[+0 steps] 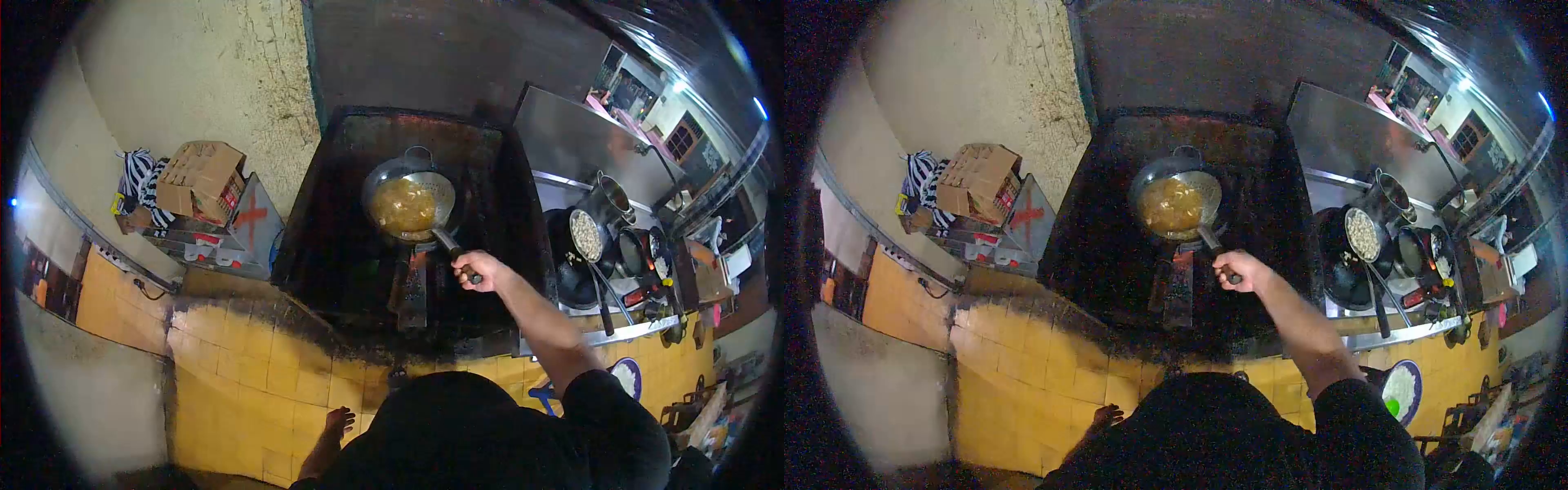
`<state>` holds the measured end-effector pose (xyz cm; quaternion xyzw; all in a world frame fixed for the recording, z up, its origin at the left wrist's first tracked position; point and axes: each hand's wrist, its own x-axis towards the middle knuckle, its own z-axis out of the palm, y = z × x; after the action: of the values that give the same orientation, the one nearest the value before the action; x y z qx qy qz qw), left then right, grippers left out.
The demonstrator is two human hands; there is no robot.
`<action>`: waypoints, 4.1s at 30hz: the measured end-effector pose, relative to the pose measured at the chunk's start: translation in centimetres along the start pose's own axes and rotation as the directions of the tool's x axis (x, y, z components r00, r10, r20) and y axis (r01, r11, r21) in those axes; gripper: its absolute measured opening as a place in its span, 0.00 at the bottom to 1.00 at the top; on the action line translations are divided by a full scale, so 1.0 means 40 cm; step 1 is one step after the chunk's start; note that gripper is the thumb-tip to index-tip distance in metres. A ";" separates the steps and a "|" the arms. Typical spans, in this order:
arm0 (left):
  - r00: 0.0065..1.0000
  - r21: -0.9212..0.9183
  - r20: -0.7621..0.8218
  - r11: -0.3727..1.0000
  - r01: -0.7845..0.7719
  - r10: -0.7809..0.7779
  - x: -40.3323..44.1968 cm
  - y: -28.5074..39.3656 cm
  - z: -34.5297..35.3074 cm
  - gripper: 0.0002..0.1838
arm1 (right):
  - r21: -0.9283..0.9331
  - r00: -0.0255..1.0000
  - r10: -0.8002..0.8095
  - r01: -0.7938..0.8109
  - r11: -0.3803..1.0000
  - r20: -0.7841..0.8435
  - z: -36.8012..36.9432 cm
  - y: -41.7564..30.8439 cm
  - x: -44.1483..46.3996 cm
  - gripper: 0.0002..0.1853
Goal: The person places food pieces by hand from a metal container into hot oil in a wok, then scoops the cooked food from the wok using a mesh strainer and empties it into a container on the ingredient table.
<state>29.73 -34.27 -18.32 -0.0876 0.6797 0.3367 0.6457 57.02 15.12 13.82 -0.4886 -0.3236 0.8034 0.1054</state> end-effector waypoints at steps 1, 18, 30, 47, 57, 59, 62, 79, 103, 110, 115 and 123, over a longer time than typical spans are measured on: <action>0.999 0.012 -0.028 1.000 0.024 -0.024 0.004 -0.004 -0.002 0.20 | 0.080 0.998 0.009 -0.014 0.997 0.058 0.007 0.015 0.007 0.05; 0.994 -0.028 0.041 0.995 -0.100 0.101 -0.030 -0.020 0.008 0.22 | 0.191 0.981 -0.121 0.090 0.977 0.154 0.022 -0.010 -0.058 0.04; 0.999 -0.050 -0.050 0.999 -0.020 0.018 -0.039 -0.039 0.013 0.18 | -0.191 0.978 -0.204 0.192 0.963 -0.050 -0.082 -0.128 -0.168 0.10; 0.998 -0.096 -0.053 0.994 -0.048 0.043 -0.056 -0.054 0.009 0.18 | -0.486 0.979 -0.046 -0.057 0.872 -0.197 -0.091 -0.173 -0.111 0.07; 0.994 -0.158 0.097 0.987 -0.034 0.050 0.004 -0.065 -0.036 0.17 | -0.034 0.987 0.124 -0.122 0.992 0.097 -0.027 -0.048 -0.042 0.06; 0.996 -0.157 0.088 0.988 0.003 0.011 -0.005 -0.042 -0.030 0.16 | 0.018 0.989 0.075 -0.078 0.997 0.130 -0.003 -0.019 -0.039 0.04; 0.999 -0.044 0.020 0.999 -0.031 0.032 -0.054 -0.001 0.003 0.16 | 0.156 0.981 0.031 -0.061 0.986 0.192 0.029 0.025 -0.004 0.04; 0.978 0.070 0.028 0.976 -0.206 0.205 -0.100 0.009 -0.041 0.19 | 0.434 0.930 -0.222 0.077 0.898 0.293 0.091 0.165 0.084 0.03; 0.778 0.760 0.422 0.285 -0.584 0.466 0.144 0.044 -0.067 0.23 | 0.223 0.894 -0.396 0.350 0.910 0.210 0.194 0.075 -0.153 0.12; 0.823 0.767 0.401 0.344 -0.542 0.403 0.153 0.073 -0.034 0.23 | 0.307 0.894 -0.399 0.329 0.893 0.202 0.197 0.168 -0.057 0.11; 0.837 0.763 0.390 0.375 -0.527 0.383 0.167 0.095 -0.031 0.22 | 0.362 0.958 -0.242 0.173 0.916 0.153 0.187 0.125 -0.075 0.10; 0.859 0.750 0.363 0.434 -0.499 0.360 0.158 0.089 -0.036 0.21 | 0.266 0.867 -0.443 0.382 0.885 0.228 0.181 0.104 -0.139 0.12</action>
<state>25.63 -30.40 -23.08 0.4257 0.7051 0.1376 0.5502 54.26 6.19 17.48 -0.2741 -0.3452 0.8528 0.2799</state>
